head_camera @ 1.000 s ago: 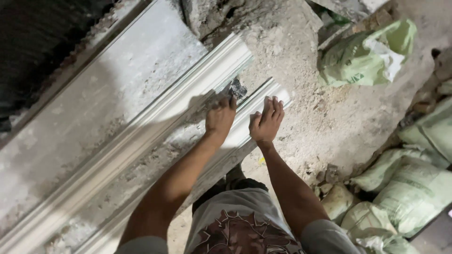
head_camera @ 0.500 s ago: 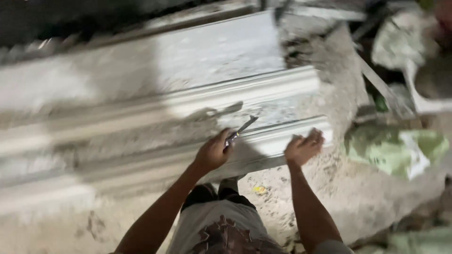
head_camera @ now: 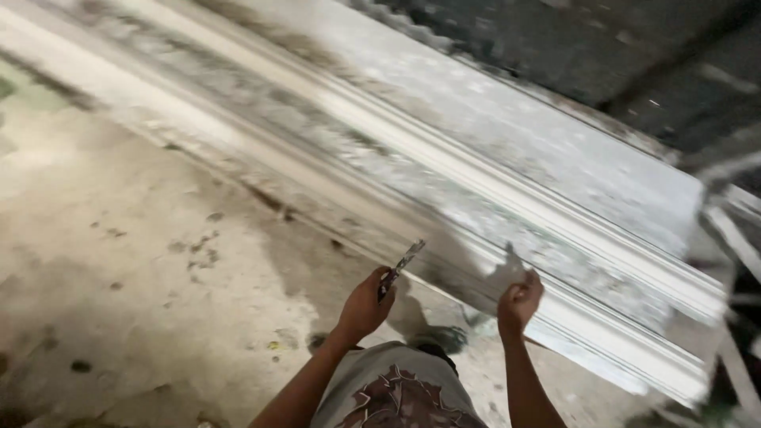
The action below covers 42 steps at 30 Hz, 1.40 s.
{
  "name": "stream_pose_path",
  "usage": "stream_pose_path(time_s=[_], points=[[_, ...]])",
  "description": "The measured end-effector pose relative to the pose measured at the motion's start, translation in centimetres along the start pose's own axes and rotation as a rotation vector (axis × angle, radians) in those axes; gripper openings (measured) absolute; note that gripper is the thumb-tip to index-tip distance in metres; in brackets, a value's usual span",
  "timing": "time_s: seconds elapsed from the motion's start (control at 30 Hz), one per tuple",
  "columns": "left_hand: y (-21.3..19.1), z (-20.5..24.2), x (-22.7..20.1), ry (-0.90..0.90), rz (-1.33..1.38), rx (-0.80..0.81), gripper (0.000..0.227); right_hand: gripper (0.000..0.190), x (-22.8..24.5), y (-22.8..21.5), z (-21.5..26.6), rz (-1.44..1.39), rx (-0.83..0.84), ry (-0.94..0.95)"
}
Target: Scraping excess material from the edges of gypsum cornices using a putty knife.
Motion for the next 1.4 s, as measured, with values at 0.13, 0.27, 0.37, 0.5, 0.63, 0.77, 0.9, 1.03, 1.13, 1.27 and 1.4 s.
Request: stream_pose_path(time_s=[0.13, 0.27, 0.37, 0.5, 0.63, 0.77, 0.9, 1.03, 1.13, 1.27, 1.4], points=[[-10.5, 4.6, 8.0, 0.003, 0.063, -0.186, 0.046, 0.043, 11.2, 14.7, 4.0, -0.221, 0.224, -0.091], [-20.6, 13.3, 16.6, -0.290, 0.032, -0.386, 0.049, 0.036, 21.8, 27.2, 11.3, -0.315, 0.629, -0.124], [-26.1, 19.5, 22.8, -0.386, 0.039, -0.592, 0.048, 0.033, 29.4, 33.7, 15.3, -0.284, 0.842, -0.057], [-29.1, 26.1, 30.8, -0.491, 0.114, -0.889, 0.045, 0.033, 36.6, 39.4, 19.3, -0.204, 1.011, -0.025], [-29.2, 26.0, 34.4, -0.582, 0.179, -1.015, 0.047, 0.032, 39.6, 44.7, 20.3, -0.203, 1.067, -0.085], [-30.7, 22.4, 35.3, -0.681, 0.257, -0.968, 0.052, 0.034, 41.3, 50.7, 21.0, -0.212, 1.136, -0.102], [-35.3, 17.0, 37.0, -0.652, 0.312, -0.903, 0.059, 0.035, 41.1, 60.1, 21.6, -0.248, 1.199, -0.097], [-41.4, 11.6, 41.5, -0.569, 0.176, -0.945, 0.057, 0.035, 46.3, 68.3, 21.2, -0.323, 1.219, -0.262], [-49.7, 7.8, 39.5, -0.473, 0.034, -1.004, 0.052, 0.036, 53.7, 72.7, 21.1, -0.349, 1.284, -0.317], [-59.7, 3.4, 35.5, -0.498, 0.050, -0.979, 0.054, 0.033, 59.9, 77.3, 20.1, -0.228, 1.359, -0.242], [-64.7, -1.3, 37.2, -0.418, 0.088, -1.051, 0.059, 0.029, 62.2, 82.4, 18.3, -0.092, 1.326, -0.346]])
Point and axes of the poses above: each hand's wrist, its own z-axis away from the middle knuckle, its own y-axis out of the palm, x = y × z, the point moved 10 cm from there along -z, towards the middle knuckle, and after that the axes turned 2 degrees about y, right-handed, at the moved point
